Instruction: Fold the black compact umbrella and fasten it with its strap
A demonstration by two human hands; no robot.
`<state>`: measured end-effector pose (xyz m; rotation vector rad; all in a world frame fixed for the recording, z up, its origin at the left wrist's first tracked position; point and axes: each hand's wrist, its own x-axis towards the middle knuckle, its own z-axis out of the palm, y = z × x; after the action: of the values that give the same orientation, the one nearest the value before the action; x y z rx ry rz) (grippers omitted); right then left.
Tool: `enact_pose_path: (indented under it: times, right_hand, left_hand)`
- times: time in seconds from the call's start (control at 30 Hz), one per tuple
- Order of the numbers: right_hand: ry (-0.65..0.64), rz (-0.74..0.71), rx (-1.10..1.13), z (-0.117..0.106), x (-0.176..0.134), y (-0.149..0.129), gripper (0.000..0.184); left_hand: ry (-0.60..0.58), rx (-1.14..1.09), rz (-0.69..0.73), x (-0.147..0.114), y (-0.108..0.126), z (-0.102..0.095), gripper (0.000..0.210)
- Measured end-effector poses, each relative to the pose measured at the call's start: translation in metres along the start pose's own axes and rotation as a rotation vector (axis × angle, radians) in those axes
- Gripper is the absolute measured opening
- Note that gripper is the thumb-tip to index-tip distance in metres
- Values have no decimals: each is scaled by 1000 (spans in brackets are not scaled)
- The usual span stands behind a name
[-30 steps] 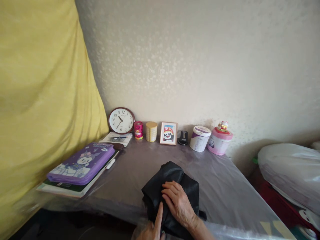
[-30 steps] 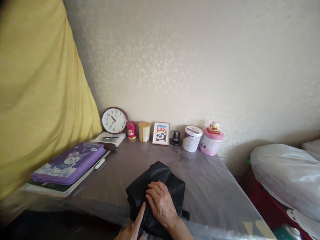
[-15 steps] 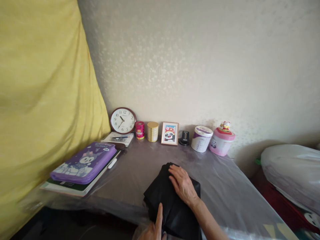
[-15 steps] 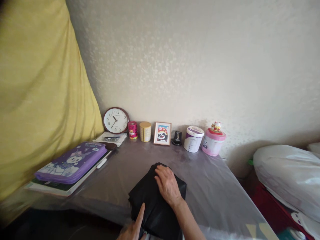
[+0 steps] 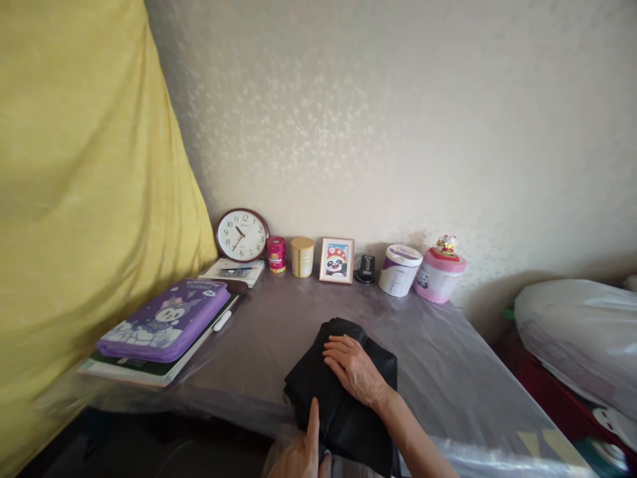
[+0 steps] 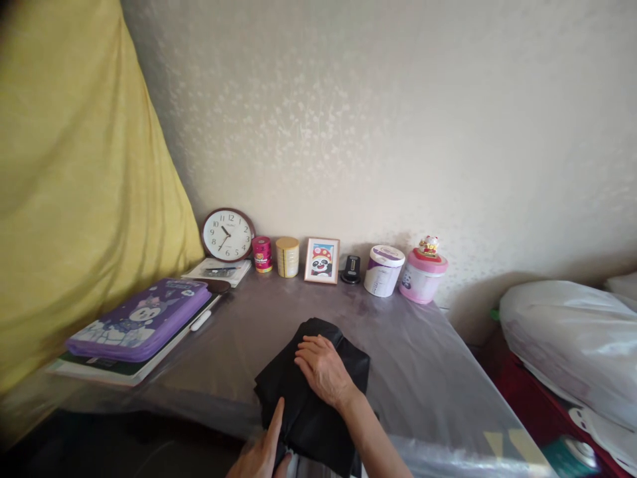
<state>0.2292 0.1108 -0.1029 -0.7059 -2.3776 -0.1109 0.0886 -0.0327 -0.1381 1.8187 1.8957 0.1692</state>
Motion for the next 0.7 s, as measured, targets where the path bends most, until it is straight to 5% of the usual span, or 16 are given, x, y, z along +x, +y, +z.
enact_pose_path:
  times: [0.2, 0.37, 0.53, 0.7]
  right_hand:
    - [196, 242, -40, -23, -21, 31, 25]
    - [251, 377, -59, -55, -72, 49, 25]
    - [153, 411, -114, -61, -121, 33, 28]
    - [108, 317, -62, -53, -129, 4, 35]
  left_hand:
    - [-1, -21, 63, -4, -7, -4, 70]
    - [80, -63, 174, -2, -20, 6, 66]
    - [82, -98, 189, -2, -23, 6, 65]
    - [88, -119, 182, -3, -24, 5, 65]
